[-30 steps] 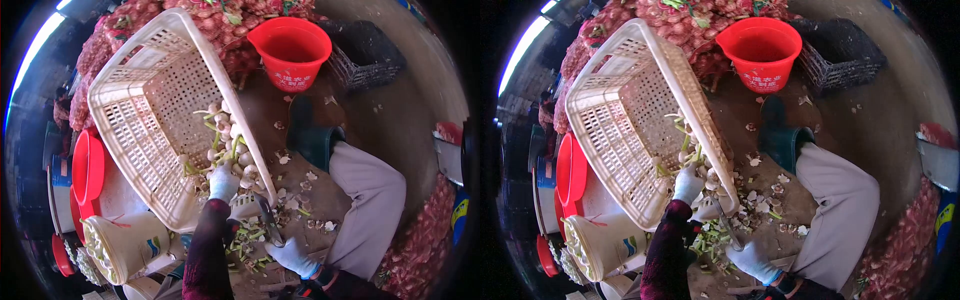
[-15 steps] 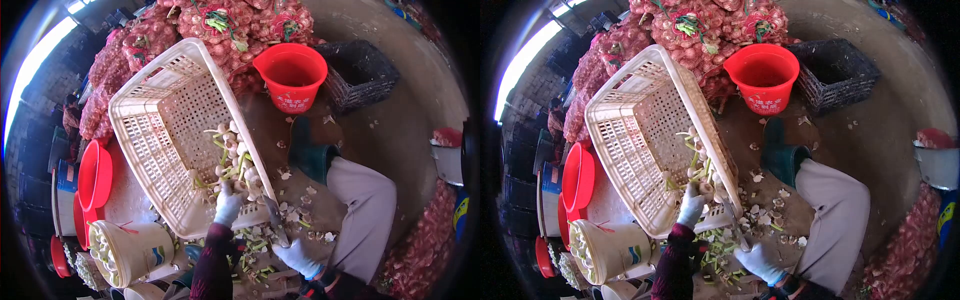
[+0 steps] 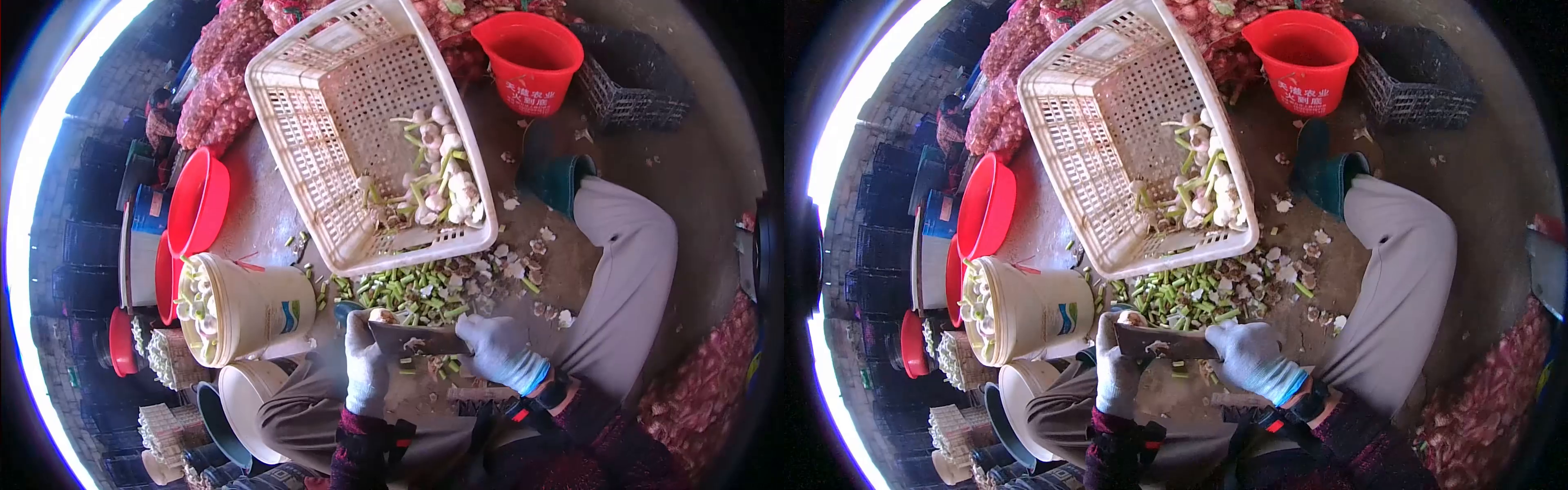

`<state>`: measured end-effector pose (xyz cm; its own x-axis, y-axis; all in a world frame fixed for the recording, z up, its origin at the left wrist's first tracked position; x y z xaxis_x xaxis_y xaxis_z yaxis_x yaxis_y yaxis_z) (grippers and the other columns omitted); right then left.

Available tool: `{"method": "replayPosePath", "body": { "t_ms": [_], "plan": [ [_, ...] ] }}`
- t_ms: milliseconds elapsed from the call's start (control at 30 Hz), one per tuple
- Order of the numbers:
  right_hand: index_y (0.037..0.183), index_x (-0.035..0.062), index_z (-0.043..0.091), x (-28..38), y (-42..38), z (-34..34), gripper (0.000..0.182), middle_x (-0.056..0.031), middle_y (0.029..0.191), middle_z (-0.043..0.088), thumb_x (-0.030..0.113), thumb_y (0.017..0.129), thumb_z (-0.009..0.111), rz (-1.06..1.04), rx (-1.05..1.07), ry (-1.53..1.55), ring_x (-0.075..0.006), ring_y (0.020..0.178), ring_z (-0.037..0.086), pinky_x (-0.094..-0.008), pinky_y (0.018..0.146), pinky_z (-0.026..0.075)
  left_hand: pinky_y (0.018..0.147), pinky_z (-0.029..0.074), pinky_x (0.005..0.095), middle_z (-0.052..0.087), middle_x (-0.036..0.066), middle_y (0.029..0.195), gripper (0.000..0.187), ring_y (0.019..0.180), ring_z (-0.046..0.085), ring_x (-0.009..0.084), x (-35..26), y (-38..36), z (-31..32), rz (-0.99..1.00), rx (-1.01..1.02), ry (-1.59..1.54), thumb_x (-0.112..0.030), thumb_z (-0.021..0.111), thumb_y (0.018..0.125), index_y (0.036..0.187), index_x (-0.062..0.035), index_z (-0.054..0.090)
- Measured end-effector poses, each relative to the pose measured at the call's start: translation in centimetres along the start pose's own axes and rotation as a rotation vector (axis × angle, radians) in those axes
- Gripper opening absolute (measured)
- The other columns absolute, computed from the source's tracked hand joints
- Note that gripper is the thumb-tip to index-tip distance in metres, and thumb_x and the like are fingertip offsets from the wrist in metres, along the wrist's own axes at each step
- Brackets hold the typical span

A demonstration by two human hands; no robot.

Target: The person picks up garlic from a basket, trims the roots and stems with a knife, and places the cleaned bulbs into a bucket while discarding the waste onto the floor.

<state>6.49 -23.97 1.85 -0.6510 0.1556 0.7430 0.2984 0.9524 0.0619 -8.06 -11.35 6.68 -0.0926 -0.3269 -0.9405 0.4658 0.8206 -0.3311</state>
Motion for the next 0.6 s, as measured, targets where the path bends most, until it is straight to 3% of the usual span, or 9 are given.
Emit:
{"method": "replayPosePath", "body": {
  "t_ms": [33, 133, 200, 267, 333, 400, 467, 533, 600],
  "plan": [
    [0.081, 0.0110, 0.054, 0.2, 0.0, 0.2, 0.023, -0.0094, 0.074, 0.058, 0.019, 0.066, 0.071, -0.034, -0.014, 0.025, -0.0317, 0.066, 0.062, -0.0430, 0.056, 0.048, 0.073, 0.048, 0.0248, 0.055, 0.004, 0.091, 0.033, 0.080, 0.055, 0.0108, 0.0, -0.1, -0.3, -0.007, -0.023, 0.030, -0.013, 0.067, 0.077, 0.101, -0.0029, 0.047],
    [0.081, 0.0110, 0.054, -1.0, 0.0, 2.0, 0.019, -0.0093, 0.074, 0.057, 0.014, 0.067, 0.067, -0.033, 0.013, 0.053, -0.0322, 0.066, 0.060, -0.0427, 0.057, 0.048, 0.072, 0.047, 0.0233, 0.055, 0.004, 0.091, 0.033, 0.080, 0.054, 0.0102, 0.8, -0.1, 0.2, 0.011, -0.015, -0.140, -0.012, 0.067, 0.074, 0.099, -0.0028, 0.048],
    [0.082, 0.0102, 0.055, -2.6, -0.1, 3.6, 0.015, -0.0104, 0.075, 0.059, 0.014, 0.070, 0.064, -0.007, -0.025, 0.103, -0.0335, 0.068, 0.061, -0.0437, 0.059, 0.048, 0.069, 0.047, 0.0226, 0.054, 0.005, 0.090, 0.030, 0.077, 0.054, 0.0105, 1.8, 0.0, -0.3, 0.020, -0.066, -0.032, -0.008, 0.065, 0.071, 0.096, -0.0027, 0.048],
    [0.081, 0.0081, 0.064, -5.9, 0.1, 6.0, 0.015, -0.0167, 0.072, 0.065, 0.018, 0.070, 0.059, 0.262, 0.222, -0.030, -0.0363, 0.070, 0.064, -0.0465, 0.062, 0.051, 0.067, 0.046, 0.0216, 0.054, 0.004, 0.088, 0.030, 0.075, 0.053, 0.0105, 1.9, 0.1, -0.8, 0.044, -0.020, 0.080, -0.007, 0.065, 0.070, 0.095, -0.0025, 0.049],
    [0.085, 0.0079, 0.067, -7.0, 0.0, 6.8, 0.020, -0.0191, 0.074, 0.065, 0.018, 0.070, 0.059, 0.376, 0.248, 0.008, -0.0376, 0.071, 0.064, -0.0464, 0.064, 0.052, 0.065, 0.045, 0.0212, 0.053, 0.003, 0.086, 0.029, 0.073, 0.052, 0.0100, -0.1, 0.0, 0.1, 0.104, -0.027, 0.028, -0.002, 0.064, 0.070, 0.094, -0.0030, 0.049],
    [0.086, 0.0066, 0.067, -5.7, 1.0, 4.9, 0.020, -0.0198, 0.074, 0.065, 0.019, 0.072, 0.058, 0.473, 0.148, 0.127, -0.0382, 0.071, 0.064, -0.0468, 0.066, 0.051, 0.067, 0.045, 0.0217, 0.054, 0.002, 0.088, 0.034, 0.075, 0.053, 0.0104, -0.9, 0.6, 0.4, 0.091, -0.143, -0.135, 0.004, 0.062, 0.069, 0.101, -0.0010, 0.051],
    [0.086, 0.0062, 0.067, -4.3, 0.3, 3.8, 0.021, -0.0198, 0.073, 0.065, 0.020, 0.073, 0.059, 0.504, 0.208, 0.148, -0.0374, 0.071, 0.064, -0.0456, 0.064, 0.051, 0.071, 0.047, 0.0226, 0.055, 0.005, 0.098, 0.052, 0.080, 0.055, 0.0125, 1.3, 1.3, -1.2, 0.053, -0.134, 0.052, 0.009, 0.059, 0.068, 0.119, -0.0014, 0.051],
    [0.080, 0.0051, 0.064, -3.2, -0.1, 4.3, 0.014, -0.0166, 0.067, 0.063, 0.017, 0.075, 0.060, 0.472, -0.051, 0.298, -0.0348, 0.063, 0.063, -0.0405, 0.057, 0.050, 0.070, 0.047, 0.0235, 0.054, 0.005, 0.097, 0.048, 0.080, 0.054, 0.0131, 1.6, 1.6, -1.1, 0.036, -0.132, -0.039, 0.011, 0.057, 0.068, 0.114, -0.0023, 0.051],
    [0.071, 0.0049, 0.057, 0.4, 1.3, -0.1, 0.010, -0.0120, 0.058, 0.058, 0.012, 0.076, 0.061, 0.344, -0.216, 0.417, -0.0295, 0.051, 0.057, -0.0351, 0.050, 0.045, 0.070, 0.048, 0.0241, 0.054, 0.005, 0.096, 0.046, 0.081, 0.054, 0.0137, 1.2, 1.4, 0.2, 0.046, -0.147, -0.194, 0.010, 0.057, 0.068, 0.112, -0.0022, 0.051]
  ]
}}
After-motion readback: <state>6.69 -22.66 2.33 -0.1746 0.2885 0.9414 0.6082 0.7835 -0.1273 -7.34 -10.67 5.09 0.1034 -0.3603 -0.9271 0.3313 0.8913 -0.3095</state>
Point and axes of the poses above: each hand's wrist, its own y-axis towards the middle knuckle, its own z-axis out of the palm, x = y × z, the point moved 3 cm from there along y, towards the middle knuckle
